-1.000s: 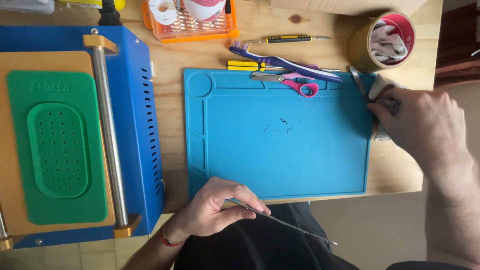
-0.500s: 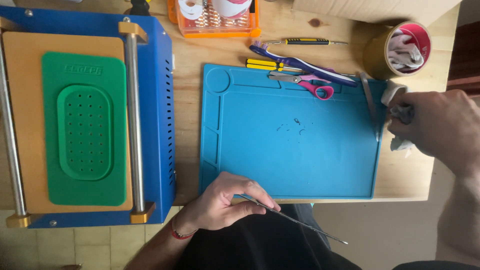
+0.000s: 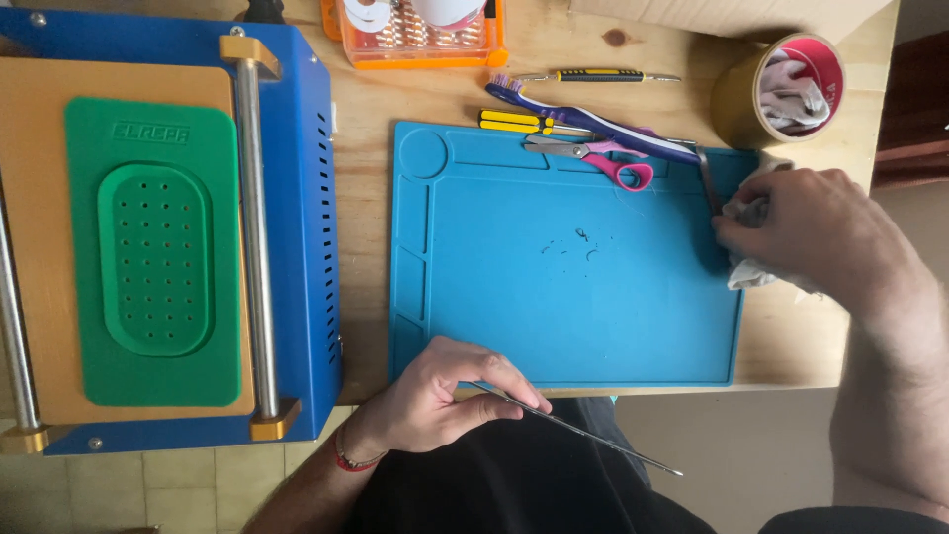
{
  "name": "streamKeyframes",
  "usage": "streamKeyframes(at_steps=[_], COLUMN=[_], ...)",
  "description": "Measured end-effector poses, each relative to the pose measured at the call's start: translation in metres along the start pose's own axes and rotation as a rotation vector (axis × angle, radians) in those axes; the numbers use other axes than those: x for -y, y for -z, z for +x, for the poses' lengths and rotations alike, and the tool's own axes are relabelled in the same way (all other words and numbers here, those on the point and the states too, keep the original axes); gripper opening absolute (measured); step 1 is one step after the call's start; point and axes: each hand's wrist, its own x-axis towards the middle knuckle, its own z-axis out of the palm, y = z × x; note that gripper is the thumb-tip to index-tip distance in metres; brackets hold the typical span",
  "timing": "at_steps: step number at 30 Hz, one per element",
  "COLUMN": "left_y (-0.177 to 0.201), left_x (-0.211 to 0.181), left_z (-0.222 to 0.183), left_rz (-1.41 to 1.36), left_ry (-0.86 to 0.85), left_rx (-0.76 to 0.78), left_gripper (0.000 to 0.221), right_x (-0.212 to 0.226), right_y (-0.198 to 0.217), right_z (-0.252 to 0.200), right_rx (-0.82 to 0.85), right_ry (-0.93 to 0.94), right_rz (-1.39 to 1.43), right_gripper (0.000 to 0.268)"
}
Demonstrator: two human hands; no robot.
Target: Cleaning a mobile phone screen and applying adhesive tape, then trimming the edges with a precision blade.
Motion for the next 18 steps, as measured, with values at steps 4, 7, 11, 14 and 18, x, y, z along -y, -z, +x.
streamKeyframes(at_steps=[4,7,11,14,18], left_y=[0.000,0.000,-0.001,-0.001,0.001], left_x=[0.000,0.001,0.000,-0.002,-0.001], left_z=[0.000,-0.001,0.001,0.001,-0.002], left_rz=[-0.007,-0.019,-0.006,-0.001,0.012], left_ry=[-0.009,0.002,-0.002,0.011,0.000], left_rx=[-0.003,-0.003,0.003,0.004,-0.012], left_gripper=[0.014,0.014,0.015,0.016,0.017], right_x=[0.004,-0.040,-0.059,0.001,0.011], right_y=[-0.001,-0.019,-0.009,0.029,0.044], right_z=[-0.011,0.000,0.035,0.034,0.033], right_rx=[-0.084,-0.325,-0.624,-0.720,-0.408], right_ry=[-0.017,0.146,0.534,0.255,0.214], right_rz=[-0.123,-0.214,0.035,-0.688,-0.419], right_gripper=[0.039,0.019,0.020,0.015,0.034])
